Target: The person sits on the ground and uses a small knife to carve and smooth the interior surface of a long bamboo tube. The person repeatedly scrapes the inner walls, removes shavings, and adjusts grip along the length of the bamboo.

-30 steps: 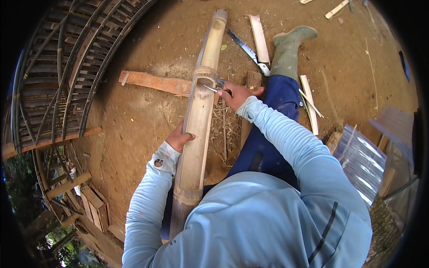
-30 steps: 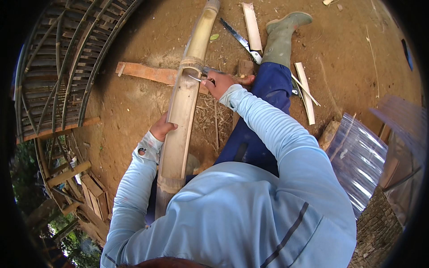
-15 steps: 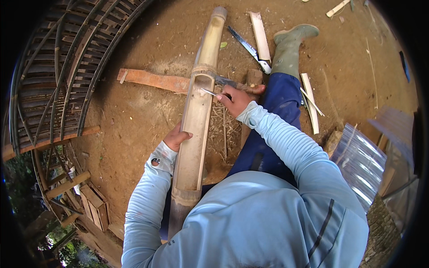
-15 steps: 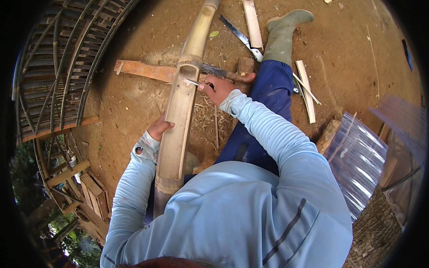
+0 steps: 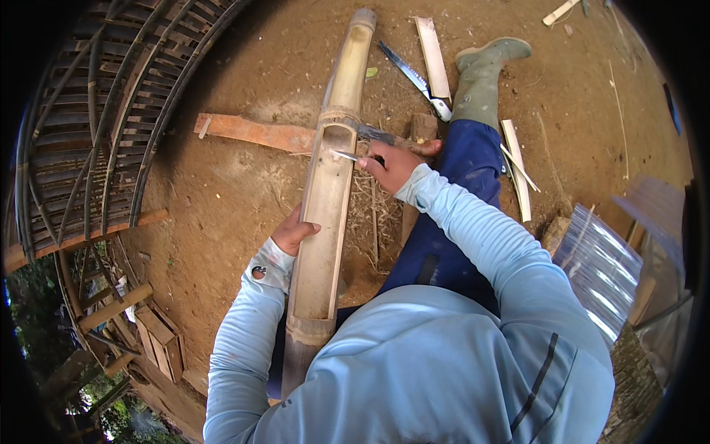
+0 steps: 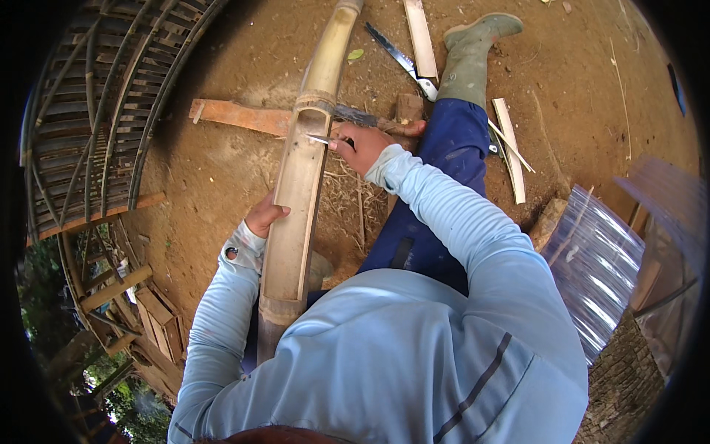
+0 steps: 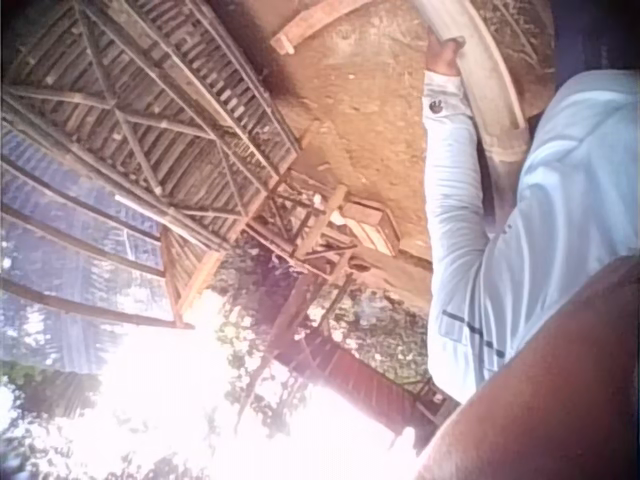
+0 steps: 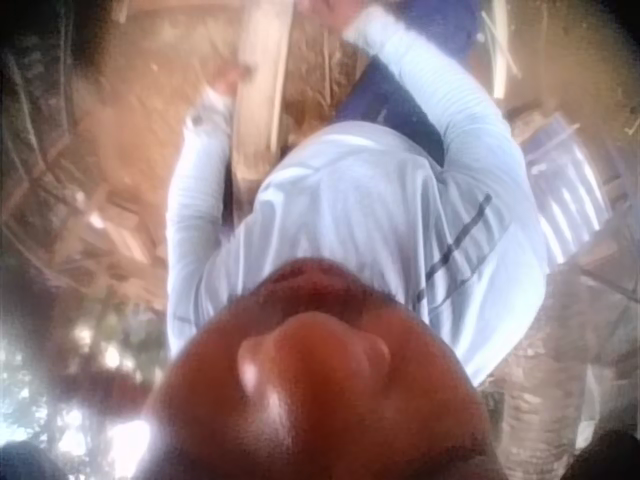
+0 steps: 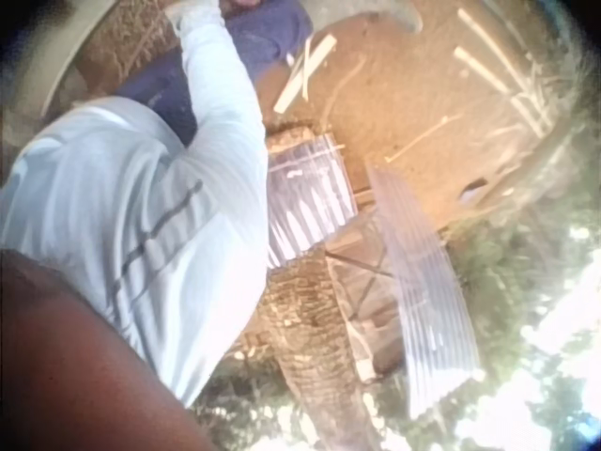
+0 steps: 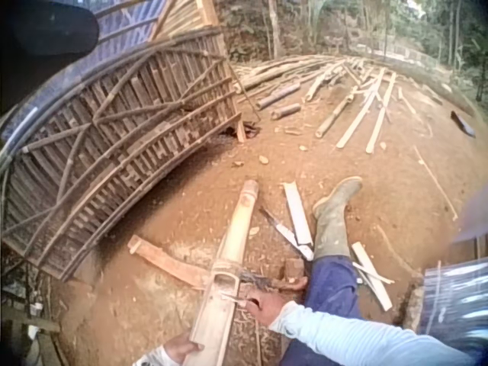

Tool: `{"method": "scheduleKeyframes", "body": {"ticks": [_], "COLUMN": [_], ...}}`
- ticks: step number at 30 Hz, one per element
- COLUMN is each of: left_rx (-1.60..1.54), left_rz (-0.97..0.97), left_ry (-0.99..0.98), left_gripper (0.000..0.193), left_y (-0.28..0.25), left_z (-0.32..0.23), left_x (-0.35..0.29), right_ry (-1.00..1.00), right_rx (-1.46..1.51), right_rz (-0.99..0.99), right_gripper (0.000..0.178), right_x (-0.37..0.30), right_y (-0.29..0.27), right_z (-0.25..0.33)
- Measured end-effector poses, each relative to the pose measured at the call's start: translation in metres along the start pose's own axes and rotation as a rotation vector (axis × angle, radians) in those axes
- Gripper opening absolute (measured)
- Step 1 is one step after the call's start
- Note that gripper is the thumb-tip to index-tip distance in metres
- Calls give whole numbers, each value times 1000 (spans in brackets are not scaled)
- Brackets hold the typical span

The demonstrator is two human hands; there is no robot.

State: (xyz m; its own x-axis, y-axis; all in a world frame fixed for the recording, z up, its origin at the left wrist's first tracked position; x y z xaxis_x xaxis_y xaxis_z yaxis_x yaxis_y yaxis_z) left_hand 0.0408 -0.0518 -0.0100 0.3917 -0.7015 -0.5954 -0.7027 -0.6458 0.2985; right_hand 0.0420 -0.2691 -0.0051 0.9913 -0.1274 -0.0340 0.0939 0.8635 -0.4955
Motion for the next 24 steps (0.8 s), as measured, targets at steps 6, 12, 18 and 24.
{"method": "scheduleKeyframes", "body": {"ticks": [6, 12, 18, 24], "left_rx": [-39, -38, 14, 36], "left_rz": [-34, -10, 0, 9], "left_ry": [0, -29, -49, 70], "left_gripper": [78, 78, 80, 79], "left_y": [-7, 3, -9, -6], "left_z": [4, 1, 13, 4], "left_x": [0, 1, 5, 6], "right_ry": [-23, 41, 33, -23], "right_rx": [-32, -3, -15, -23], "right_rz": [23, -52, 18, 40], "right_gripper": [34, 33, 35, 37], "right_x": [7, 21, 25, 30], "right_y": [0, -7, -4, -5], "right_z": [5, -20, -20, -22]}}
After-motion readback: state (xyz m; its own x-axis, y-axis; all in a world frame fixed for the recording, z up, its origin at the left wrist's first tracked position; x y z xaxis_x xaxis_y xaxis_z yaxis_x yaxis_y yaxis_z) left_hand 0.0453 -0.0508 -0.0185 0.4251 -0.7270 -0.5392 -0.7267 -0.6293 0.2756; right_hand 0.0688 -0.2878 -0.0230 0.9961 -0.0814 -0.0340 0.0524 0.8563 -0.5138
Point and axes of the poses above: each hand's wrist, its own x-axis towards the middle knuckle, its own y-axis out of the palm, z = x × y, the point moved 10 cm from there along x, towards the middle knuckle, and after that the axes turned 1 degree about x, right-handed, at the moved point
